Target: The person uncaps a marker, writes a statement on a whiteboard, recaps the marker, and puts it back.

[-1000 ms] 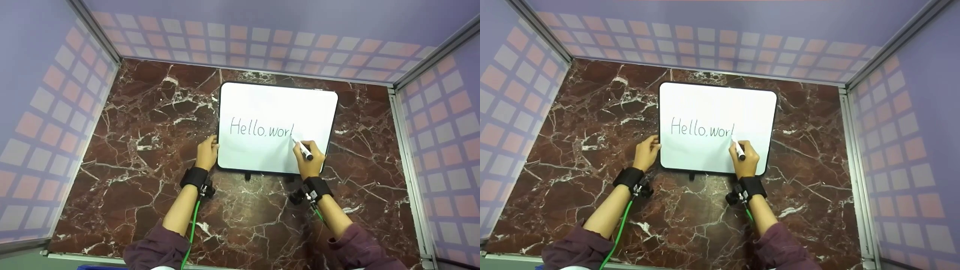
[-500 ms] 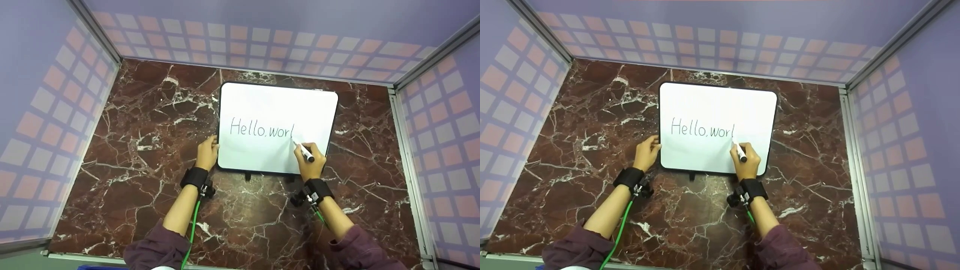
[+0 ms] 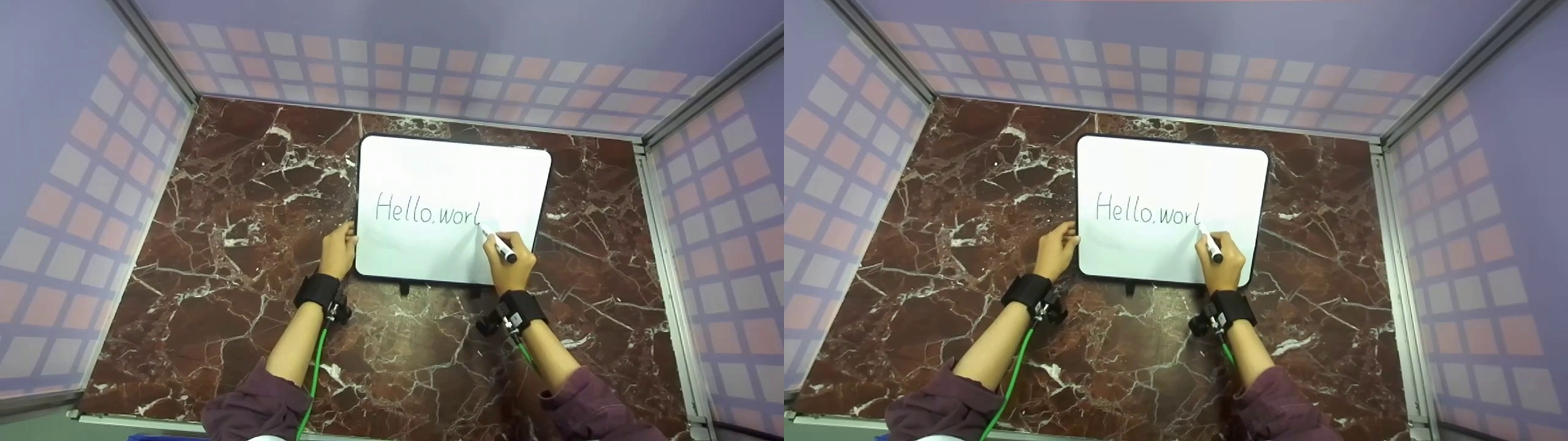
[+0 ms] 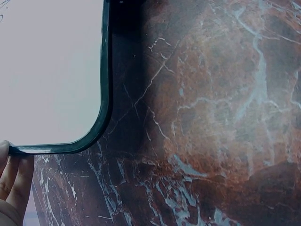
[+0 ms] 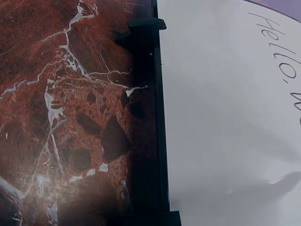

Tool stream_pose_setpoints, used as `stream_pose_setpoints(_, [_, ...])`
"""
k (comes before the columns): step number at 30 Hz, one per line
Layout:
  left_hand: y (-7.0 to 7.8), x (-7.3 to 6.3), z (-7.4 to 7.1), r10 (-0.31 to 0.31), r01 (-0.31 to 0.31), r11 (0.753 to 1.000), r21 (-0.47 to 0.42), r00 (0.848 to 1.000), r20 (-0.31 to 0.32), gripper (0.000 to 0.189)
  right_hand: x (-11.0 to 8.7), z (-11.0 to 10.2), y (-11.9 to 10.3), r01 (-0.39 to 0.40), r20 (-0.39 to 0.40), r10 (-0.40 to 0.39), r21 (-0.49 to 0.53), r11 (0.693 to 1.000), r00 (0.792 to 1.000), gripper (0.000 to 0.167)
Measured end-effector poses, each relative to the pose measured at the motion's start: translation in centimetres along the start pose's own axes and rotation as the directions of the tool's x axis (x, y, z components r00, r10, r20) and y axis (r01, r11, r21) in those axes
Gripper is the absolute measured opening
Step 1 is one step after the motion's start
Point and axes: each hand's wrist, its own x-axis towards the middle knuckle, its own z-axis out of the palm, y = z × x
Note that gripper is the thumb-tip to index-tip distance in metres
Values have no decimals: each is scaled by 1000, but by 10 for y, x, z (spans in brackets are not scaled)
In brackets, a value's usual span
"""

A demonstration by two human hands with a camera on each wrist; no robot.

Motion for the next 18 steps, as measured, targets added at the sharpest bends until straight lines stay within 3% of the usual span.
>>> stream_pose_setpoints(9, [0,0,0,4,-4,1000,6,1000,-4,27,7,-5,-1,30,-33,-30,0,1000,999,7])
stream_pose_setpoints(18, [1,1,0,-15,15,1000,12,1000,0,28,15,-10,2,0,-49,0,12,1000,999,5])
